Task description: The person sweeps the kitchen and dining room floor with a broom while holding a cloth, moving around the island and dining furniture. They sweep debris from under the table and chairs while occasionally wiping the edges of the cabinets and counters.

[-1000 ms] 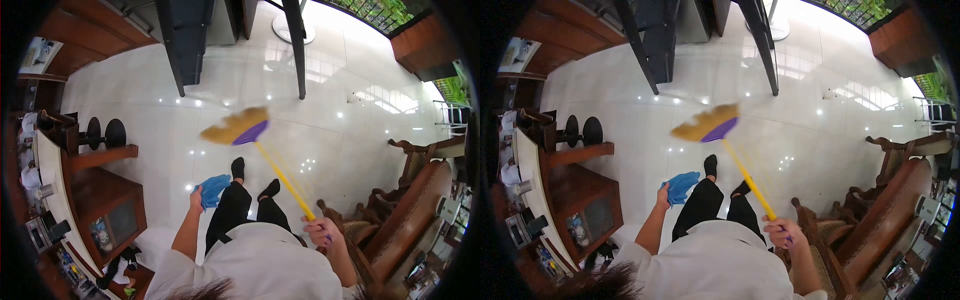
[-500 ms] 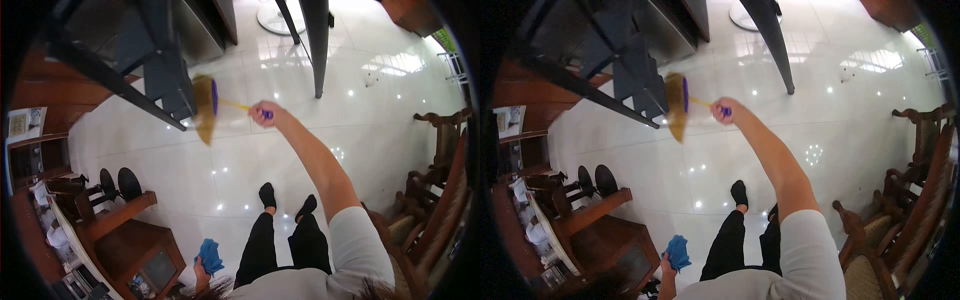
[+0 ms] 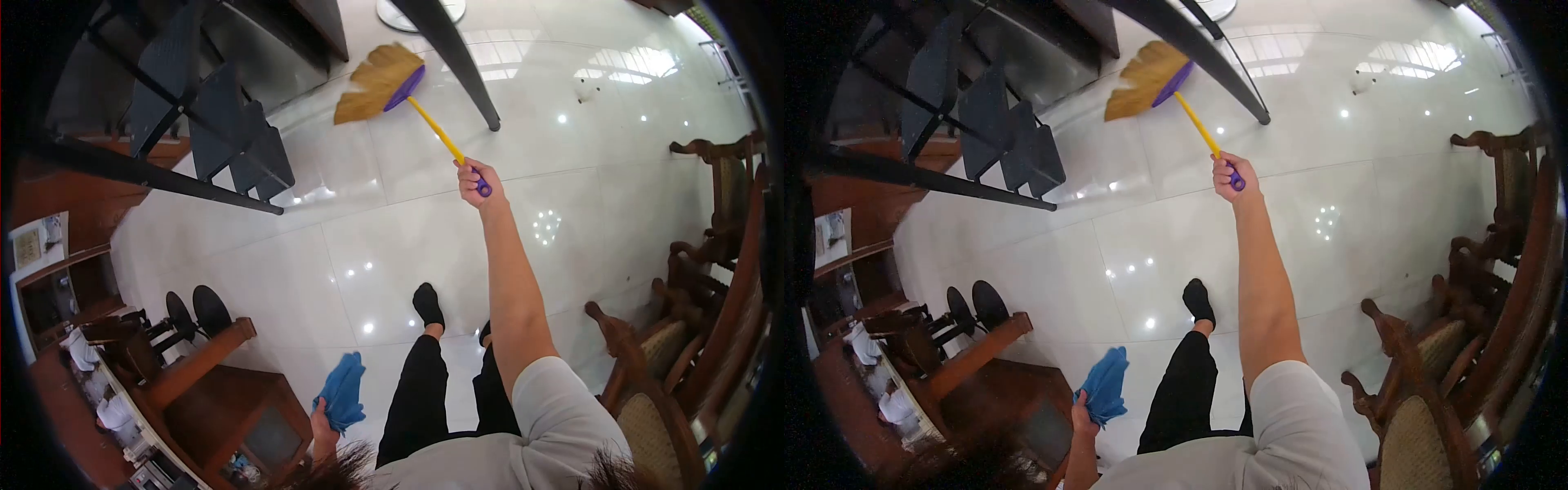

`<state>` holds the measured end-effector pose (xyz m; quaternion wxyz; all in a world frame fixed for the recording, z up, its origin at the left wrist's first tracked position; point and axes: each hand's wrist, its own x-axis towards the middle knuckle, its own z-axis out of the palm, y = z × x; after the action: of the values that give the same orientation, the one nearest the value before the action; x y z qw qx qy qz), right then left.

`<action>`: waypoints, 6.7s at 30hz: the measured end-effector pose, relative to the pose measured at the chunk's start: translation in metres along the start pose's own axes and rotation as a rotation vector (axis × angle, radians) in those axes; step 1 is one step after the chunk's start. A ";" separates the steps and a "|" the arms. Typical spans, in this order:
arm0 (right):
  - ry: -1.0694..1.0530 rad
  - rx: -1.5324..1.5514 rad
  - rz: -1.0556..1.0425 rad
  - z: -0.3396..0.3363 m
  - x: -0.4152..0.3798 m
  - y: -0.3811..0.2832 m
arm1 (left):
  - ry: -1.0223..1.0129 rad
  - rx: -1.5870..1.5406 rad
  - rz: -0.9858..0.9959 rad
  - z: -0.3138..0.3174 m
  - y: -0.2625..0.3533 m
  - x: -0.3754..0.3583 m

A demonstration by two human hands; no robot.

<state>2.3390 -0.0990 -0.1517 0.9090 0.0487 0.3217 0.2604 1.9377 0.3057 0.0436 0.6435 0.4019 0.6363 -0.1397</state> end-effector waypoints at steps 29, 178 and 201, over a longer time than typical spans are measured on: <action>1.004 -1.697 -0.355 0.059 -0.427 -0.241 | -0.231 0.043 0.078 0.101 -0.090 -0.064; 1.257 -1.284 -0.494 0.032 -0.554 -0.224 | -0.063 0.027 0.749 0.550 0.151 -0.154; 0.261 -1.256 0.228 0.333 -0.255 -0.262 | -0.099 0.406 0.648 0.370 0.121 -0.153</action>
<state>2.4905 -0.4263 0.1862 0.6845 -0.4902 0.2090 0.4975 2.2594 0.0755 0.1778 0.5917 0.6940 0.4039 -0.0713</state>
